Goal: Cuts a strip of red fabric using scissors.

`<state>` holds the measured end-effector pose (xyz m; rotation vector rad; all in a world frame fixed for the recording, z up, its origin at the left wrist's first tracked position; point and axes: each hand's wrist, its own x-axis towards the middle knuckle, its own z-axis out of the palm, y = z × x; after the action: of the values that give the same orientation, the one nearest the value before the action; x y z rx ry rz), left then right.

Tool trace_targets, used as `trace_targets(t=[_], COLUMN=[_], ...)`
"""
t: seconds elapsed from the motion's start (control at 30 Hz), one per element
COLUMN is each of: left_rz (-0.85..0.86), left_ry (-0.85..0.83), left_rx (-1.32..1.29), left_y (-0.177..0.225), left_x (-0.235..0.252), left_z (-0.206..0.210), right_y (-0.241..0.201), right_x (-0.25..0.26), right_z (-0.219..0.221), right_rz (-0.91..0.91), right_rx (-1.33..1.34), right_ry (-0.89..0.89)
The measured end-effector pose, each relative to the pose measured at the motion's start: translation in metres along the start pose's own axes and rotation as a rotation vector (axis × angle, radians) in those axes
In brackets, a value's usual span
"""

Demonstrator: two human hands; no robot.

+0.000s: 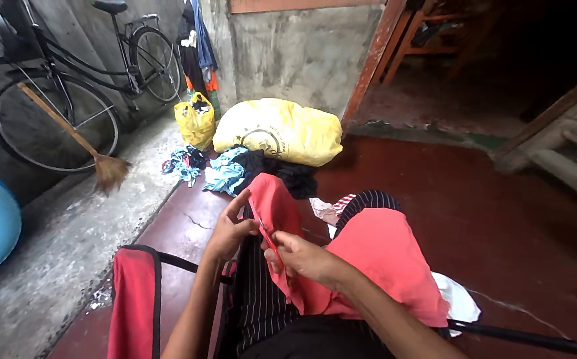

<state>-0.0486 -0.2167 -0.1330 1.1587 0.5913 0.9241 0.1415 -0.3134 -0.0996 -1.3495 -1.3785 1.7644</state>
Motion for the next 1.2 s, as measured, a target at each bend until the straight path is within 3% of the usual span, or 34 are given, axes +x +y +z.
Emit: trace_targets(t=[0.57,0.77,0.97,1.2], left_rz=[0.004,-0.01,-0.004,-0.011], left_ry=[-0.036,-0.038,-0.056,-0.065], left_rx=[-0.066,-0.088,-0.071,0.01], left_y=[0.01,0.01,0.005,0.002], left_x=[0.003,0.003,0.004,0.003], left_z=[0.006,0.005,0.002,-0.001], right_y=[-0.014,-0.014,-0.007,-0.012], right_x=[-0.002,0.002,0.005,0.015], right_z=[0.006,0.0,0.004,-0.003], right_rz=[-0.028,-0.008,-0.067,0.018], right_rx=[0.166,0.16,0.154,0.035], right_ry=[0.032,-0.029,0.054,0.034])
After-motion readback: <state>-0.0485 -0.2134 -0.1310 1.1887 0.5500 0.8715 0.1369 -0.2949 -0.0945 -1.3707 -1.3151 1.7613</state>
